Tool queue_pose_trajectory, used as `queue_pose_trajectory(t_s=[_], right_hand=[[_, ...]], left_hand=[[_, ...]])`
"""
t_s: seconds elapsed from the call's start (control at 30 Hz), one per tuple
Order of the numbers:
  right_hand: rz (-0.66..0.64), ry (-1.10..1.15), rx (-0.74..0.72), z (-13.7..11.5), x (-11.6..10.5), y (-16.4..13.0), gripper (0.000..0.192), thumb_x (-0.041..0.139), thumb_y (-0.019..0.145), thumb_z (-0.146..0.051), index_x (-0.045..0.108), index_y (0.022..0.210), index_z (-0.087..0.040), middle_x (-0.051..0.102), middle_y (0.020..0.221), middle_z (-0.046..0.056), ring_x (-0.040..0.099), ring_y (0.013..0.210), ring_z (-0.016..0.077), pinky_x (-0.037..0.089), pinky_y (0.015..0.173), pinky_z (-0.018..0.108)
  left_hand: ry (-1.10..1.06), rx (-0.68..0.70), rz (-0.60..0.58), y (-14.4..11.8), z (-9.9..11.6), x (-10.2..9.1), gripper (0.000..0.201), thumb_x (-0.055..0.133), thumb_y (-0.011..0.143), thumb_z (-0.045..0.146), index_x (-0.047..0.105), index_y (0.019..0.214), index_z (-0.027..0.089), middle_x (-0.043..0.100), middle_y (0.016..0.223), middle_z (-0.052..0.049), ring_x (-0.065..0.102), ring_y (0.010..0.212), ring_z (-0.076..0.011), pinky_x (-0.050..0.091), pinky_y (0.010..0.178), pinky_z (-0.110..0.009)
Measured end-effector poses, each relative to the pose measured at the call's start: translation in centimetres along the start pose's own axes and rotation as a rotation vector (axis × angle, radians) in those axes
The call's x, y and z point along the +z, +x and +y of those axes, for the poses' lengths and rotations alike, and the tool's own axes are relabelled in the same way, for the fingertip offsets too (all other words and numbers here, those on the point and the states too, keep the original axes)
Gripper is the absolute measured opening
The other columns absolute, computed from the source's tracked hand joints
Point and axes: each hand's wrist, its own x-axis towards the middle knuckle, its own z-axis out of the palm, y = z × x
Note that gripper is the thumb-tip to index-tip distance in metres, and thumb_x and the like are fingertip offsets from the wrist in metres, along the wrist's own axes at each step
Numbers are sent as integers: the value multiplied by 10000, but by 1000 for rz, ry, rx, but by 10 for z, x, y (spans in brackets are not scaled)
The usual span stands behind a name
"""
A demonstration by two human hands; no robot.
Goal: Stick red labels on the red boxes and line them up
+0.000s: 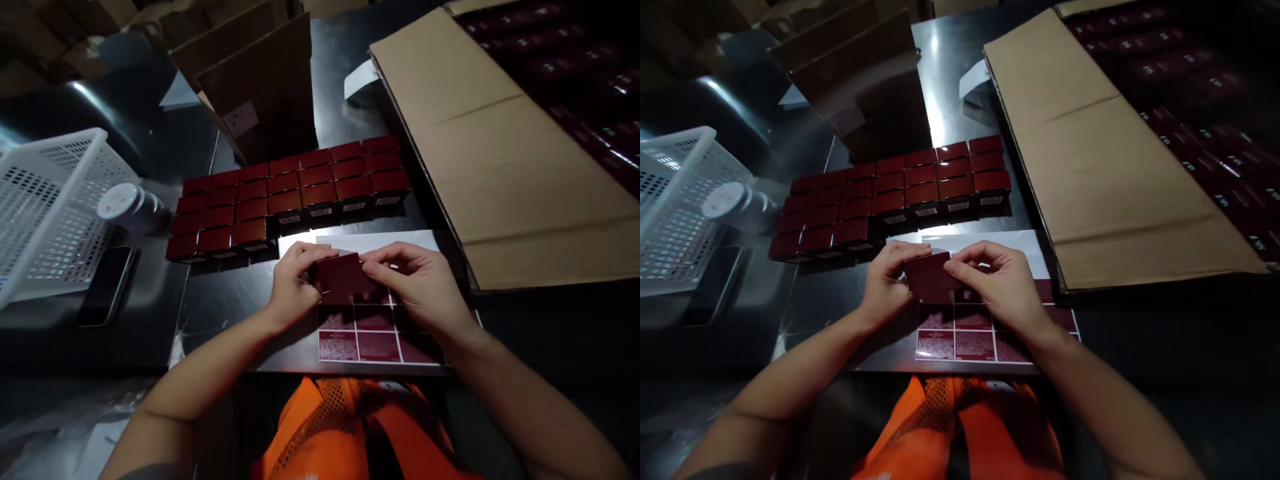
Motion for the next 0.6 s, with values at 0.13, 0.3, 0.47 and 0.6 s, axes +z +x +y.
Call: queue_pose_trajectory(t_s=[0.13, 0.3, 0.47, 0.6], right_hand=[[11, -26, -12, 5, 2, 0, 299, 913, 654, -425, 760, 751, -187, 730, 734, 31, 651, 594, 145, 549, 564, 241], [17, -29, -16, 7, 3, 1, 284, 909, 659, -426, 767, 748, -197, 732, 730, 22, 656, 608, 145, 554, 584, 242], [31, -52, -42, 6, 4, 2, 303, 918, 633, -437, 768, 728, -191, 727, 702, 29, 641, 569, 147, 551, 537, 245], [35, -78, -54, 7, 4, 3, 274, 903, 660, -419, 769, 732, -191, 724, 693, 24, 627, 555, 137, 536, 516, 232]], left_hand=[[21, 20, -4, -1, 2, 0, 403, 817, 716, 131, 711, 1081, 264, 698, 1013, -35, 680, 937, -170, 567, 810, -313], [29, 53, -16, -2, 4, 0, 381, 798, 738, 128, 707, 1085, 257, 696, 998, -29, 689, 963, -171, 566, 845, -321], [36, 63, -23, -2, 6, -1, 379, 787, 744, 113, 701, 1085, 255, 691, 996, -33, 692, 971, -177, 576, 837, -327], [40, 61, -31, -2, 7, -1, 397, 780, 737, 86, 698, 1086, 257, 689, 999, -32, 696, 984, -183, 576, 842, -326]])
